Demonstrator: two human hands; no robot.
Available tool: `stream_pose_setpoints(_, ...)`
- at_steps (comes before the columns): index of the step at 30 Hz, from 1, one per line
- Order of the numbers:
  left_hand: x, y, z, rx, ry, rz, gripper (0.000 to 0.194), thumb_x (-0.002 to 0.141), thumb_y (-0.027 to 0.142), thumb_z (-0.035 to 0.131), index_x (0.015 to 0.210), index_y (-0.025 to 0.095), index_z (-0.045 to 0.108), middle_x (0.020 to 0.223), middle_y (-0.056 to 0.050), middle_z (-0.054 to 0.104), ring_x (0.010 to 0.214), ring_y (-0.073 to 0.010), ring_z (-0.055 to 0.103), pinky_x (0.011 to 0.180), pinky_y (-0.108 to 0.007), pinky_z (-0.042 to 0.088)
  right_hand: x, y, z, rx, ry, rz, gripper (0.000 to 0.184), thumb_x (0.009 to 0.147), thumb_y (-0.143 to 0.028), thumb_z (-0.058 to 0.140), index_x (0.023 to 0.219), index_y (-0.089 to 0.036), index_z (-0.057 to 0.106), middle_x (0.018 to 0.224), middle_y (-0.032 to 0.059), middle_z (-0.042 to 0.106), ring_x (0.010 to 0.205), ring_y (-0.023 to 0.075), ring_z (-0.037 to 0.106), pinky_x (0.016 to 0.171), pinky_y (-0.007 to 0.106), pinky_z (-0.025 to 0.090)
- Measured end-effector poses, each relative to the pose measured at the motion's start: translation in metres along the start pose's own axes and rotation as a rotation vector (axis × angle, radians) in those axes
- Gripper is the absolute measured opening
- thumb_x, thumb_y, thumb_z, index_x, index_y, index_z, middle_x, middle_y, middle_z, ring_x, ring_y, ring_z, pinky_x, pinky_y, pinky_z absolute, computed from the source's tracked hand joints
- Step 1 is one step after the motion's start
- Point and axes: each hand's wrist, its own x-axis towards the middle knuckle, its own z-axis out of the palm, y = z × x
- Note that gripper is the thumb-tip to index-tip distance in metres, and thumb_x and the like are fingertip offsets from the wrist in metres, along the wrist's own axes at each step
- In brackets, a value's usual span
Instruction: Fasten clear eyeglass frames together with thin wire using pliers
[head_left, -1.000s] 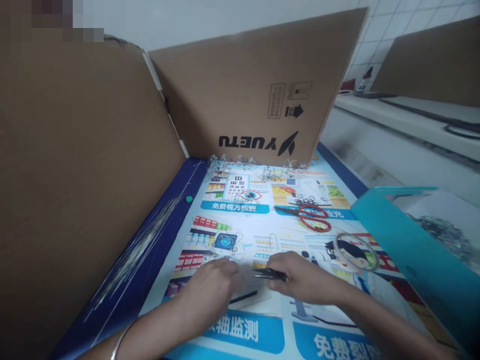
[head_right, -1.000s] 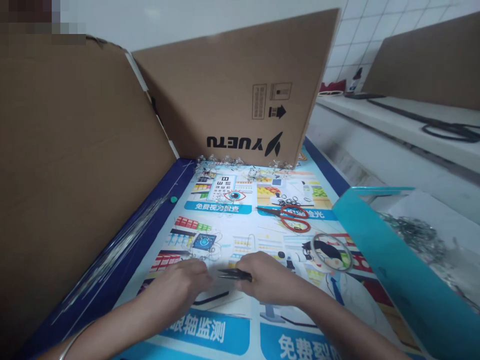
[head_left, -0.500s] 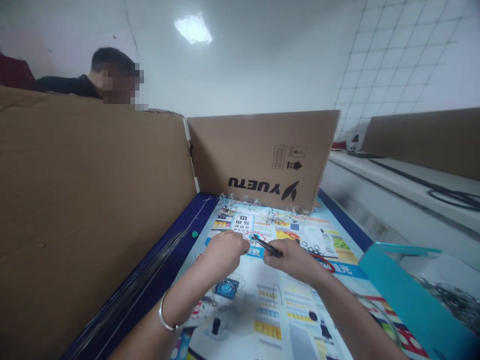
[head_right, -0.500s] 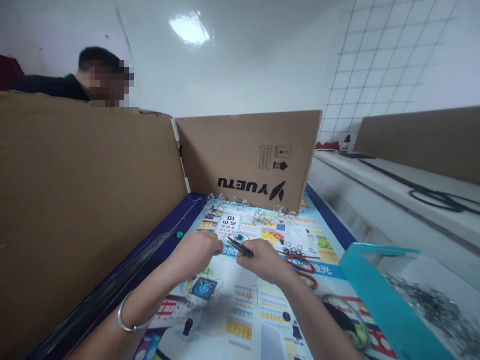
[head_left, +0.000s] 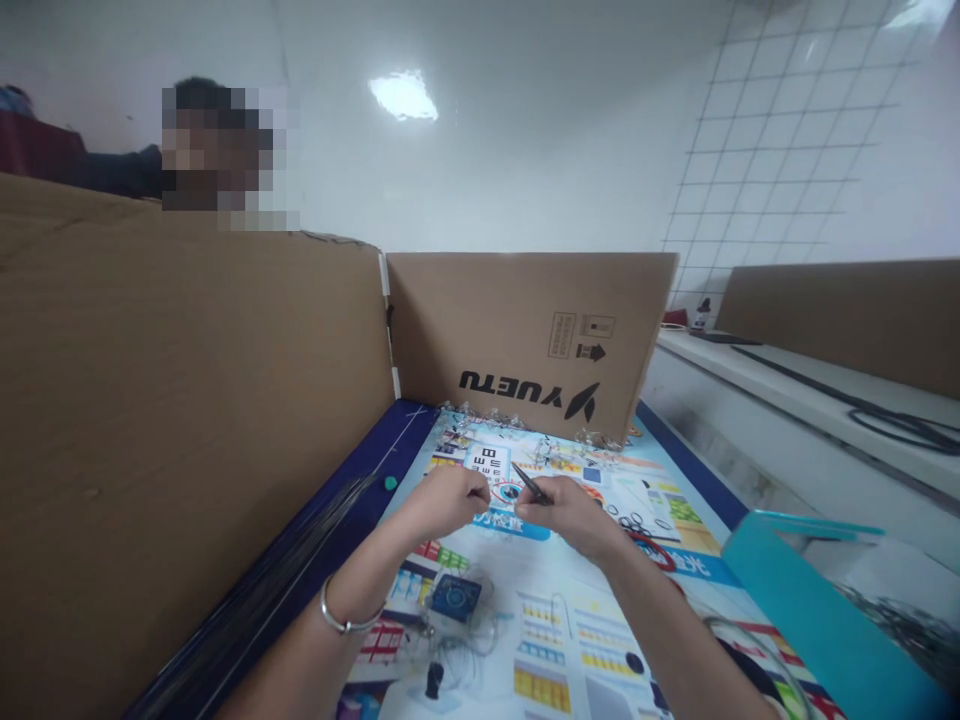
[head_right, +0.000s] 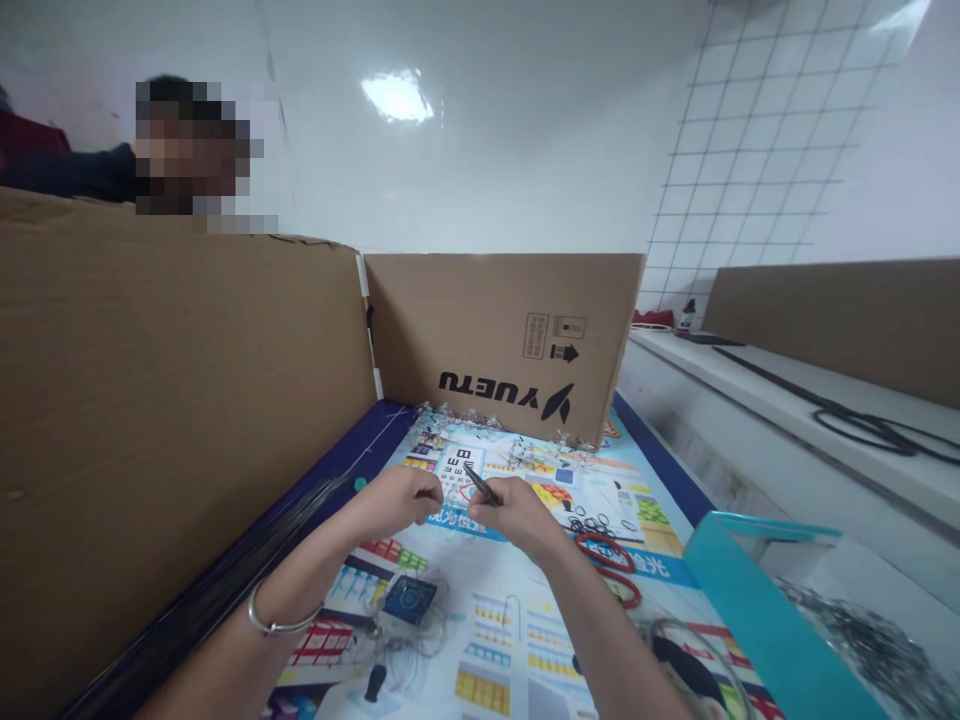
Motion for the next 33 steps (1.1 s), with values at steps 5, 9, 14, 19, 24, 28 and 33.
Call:
stream_pose_setpoints(5, 0.005, -0.004, 0.008, -0.292, -0.021, -0.073, 0.011, 0.070, 0.023, 0.053, 0.069, 0.015, 0.061, 0.053, 0.001, 0.058, 0.050, -0.0131, 0.058, 0.046, -0.020, 0.039, -0.004, 0.003, 0.002, 0.156, 0.039, 0.026, 0.022, 0.060, -0.036, 0.069, 0.068, -0.017, 0.059, 0.058, -0.0025, 0.051, 0.058, 0.0118, 0.044, 0.055, 0.025, 0.032)
stream_pose_setpoints(9, 0.007, -0.002, 0.015, -0.497, -0.027, -0.109, 0.011, 0.069, 0.026, 0.057, 0.068, 0.015, 0.056, 0.052, 0.001, 0.057, 0.050, -0.0140, 0.059, 0.045, -0.021, 0.043, -0.005, 0.006, 0.003, 0.270, 0.056, 0.073, 0.027, 0.058, -0.036, 0.072, 0.070, -0.017, 0.058, 0.057, -0.0039, 0.049, 0.053, 0.0097, 0.040, 0.051, 0.024, 0.029)
stream_pose_setpoints(14, 0.008, 0.004, 0.019, -0.666, -0.012, -0.124, 0.018, 0.067, 0.030, 0.062, 0.067, 0.014, 0.054, 0.050, 0.000, 0.057, 0.050, -0.0131, 0.059, 0.046, -0.020, 0.043, -0.003, 0.011, 0.006, 0.419, 0.060, 0.101, 0.030, 0.056, -0.038, 0.073, 0.069, -0.018, 0.055, 0.053, -0.0060, 0.043, 0.049, 0.0081, 0.035, 0.049, 0.024, 0.026)
stream_pose_setpoints(19, 0.008, 0.006, 0.024, -0.751, 0.018, -0.138, 0.019, 0.065, 0.029, 0.066, 0.067, 0.014, 0.053, 0.048, 0.001, 0.057, 0.048, -0.0120, 0.058, 0.045, -0.019, 0.042, -0.003, 0.010, 0.009, 0.507, 0.058, 0.105, 0.033, 0.054, -0.039, 0.075, 0.069, -0.018, 0.055, 0.052, -0.0058, 0.043, 0.048, 0.0080, 0.034, 0.048, 0.024, 0.025)
stream_pose_setpoints(24, 0.006, 0.009, 0.026, -0.810, 0.031, -0.143, 0.024, 0.065, 0.032, 0.068, 0.067, 0.014, 0.052, 0.050, 0.000, 0.059, 0.049, -0.0125, 0.059, 0.045, -0.020, 0.043, -0.005, 0.008, 0.014, 0.543, 0.053, 0.091, 0.033, 0.055, -0.039, 0.077, 0.069, -0.018, 0.055, 0.054, -0.0058, 0.044, 0.048, 0.0076, 0.034, 0.048, 0.024, 0.023)
stream_pose_setpoints(28, 0.007, 0.009, 0.028, -0.845, 0.051, -0.133, 0.024, 0.065, 0.031, 0.068, 0.067, 0.014, 0.052, 0.050, 0.000, 0.060, 0.049, -0.0123, 0.059, 0.045, -0.020, 0.042, -0.006, 0.008, 0.016, 0.560, 0.043, 0.084, 0.035, 0.056, -0.041, 0.077, 0.068, -0.018, 0.054, 0.054, -0.0061, 0.042, 0.048, 0.0076, 0.034, 0.049, 0.024, 0.023)
stream_pose_setpoints(33, 0.008, 0.007, 0.030, -0.868, 0.065, -0.120, 0.023, 0.066, 0.031, 0.068, 0.068, 0.014, 0.052, 0.051, 0.000, 0.060, 0.050, -0.0123, 0.059, 0.046, -0.020, 0.043, -0.006, 0.008, 0.018, 0.569, 0.043, 0.087, 0.035, 0.056, -0.042, 0.077, 0.067, -0.018, 0.053, 0.055, -0.0057, 0.043, 0.049, 0.0075, 0.034, 0.049, 0.024, 0.023)
